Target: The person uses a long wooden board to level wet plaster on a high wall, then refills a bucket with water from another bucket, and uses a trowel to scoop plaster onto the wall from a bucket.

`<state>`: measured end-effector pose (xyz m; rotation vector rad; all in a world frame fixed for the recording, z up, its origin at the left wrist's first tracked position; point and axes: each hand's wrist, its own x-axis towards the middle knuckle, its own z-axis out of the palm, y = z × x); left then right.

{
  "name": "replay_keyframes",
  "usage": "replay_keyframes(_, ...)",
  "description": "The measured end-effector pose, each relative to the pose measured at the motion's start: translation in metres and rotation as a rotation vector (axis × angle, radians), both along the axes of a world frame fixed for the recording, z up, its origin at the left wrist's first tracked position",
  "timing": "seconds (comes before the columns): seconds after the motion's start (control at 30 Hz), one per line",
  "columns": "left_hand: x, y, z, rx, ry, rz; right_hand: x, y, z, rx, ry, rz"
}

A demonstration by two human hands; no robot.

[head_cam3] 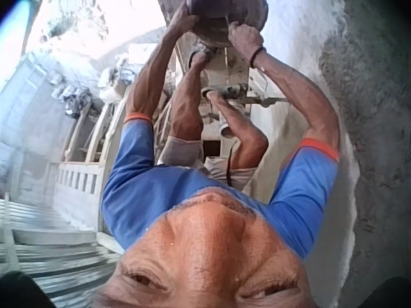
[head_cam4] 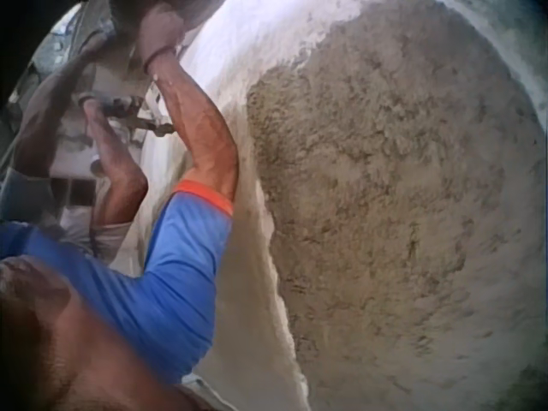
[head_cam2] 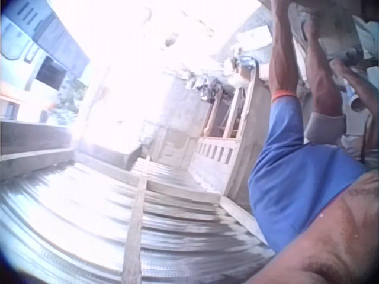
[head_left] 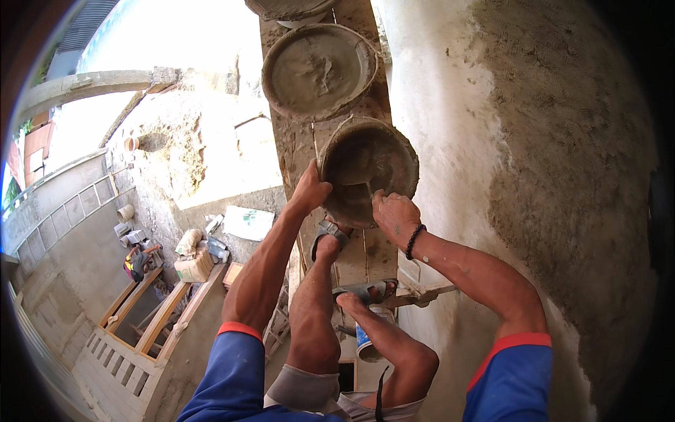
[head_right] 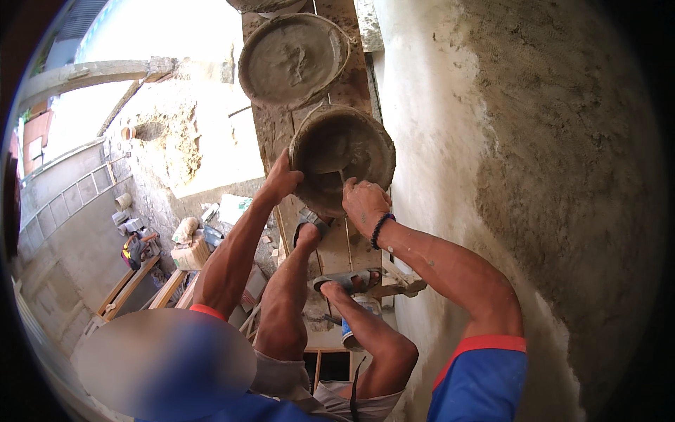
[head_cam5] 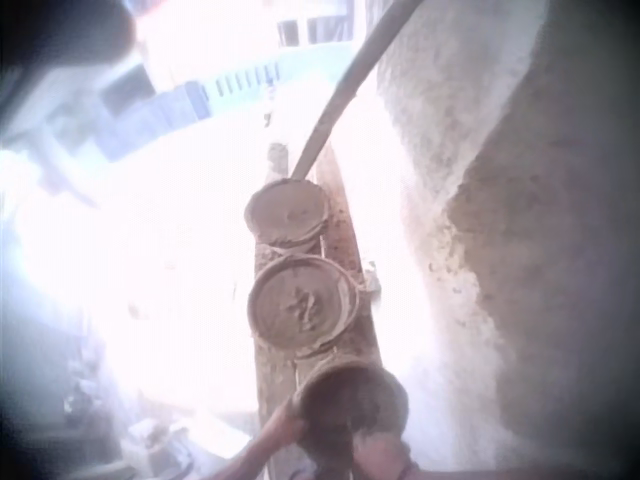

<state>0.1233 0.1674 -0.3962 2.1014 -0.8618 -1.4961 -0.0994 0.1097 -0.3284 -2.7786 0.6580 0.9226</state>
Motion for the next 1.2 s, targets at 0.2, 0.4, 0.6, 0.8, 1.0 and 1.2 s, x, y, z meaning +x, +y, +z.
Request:
replay_keyframes(0.2,-0.02,0.005,0.021,0.008,0.043,0.062,-0.038,-0.011,0.059,0.403,-0.062,-0.512)
replay_keyframes(0.4,-0.03,-0.003,0.015,-0.05,-0.049,0.01,-0.057,0.005,0.052,0.51,-0.146,-0.592)
replay_keyframes(0.6,-0.026,-0.012,0.017,-0.063,-0.054,-0.029,-0.065,-0.007,-0.002,0.35,-0.246,-0.571)
replay_keyframes(0.8,-0.012,-0.008,0.002,-0.121,0.125,-0.009,-0.096,-0.034,0.02,0.279,-0.318,-0.66)
replay_keyframes(1.0,-0.01,0.021,-0.024,-0.372,0.027,-0.049,-0.077,-0.027,0.026,-0.165,-0.368,-0.479)
replay_keyframes(1.2,-0.042,0.027,-0.018,-0.348,-0.163,-0.041,-0.042,-0.025,-0.01,-0.371,-0.125,-0.408)
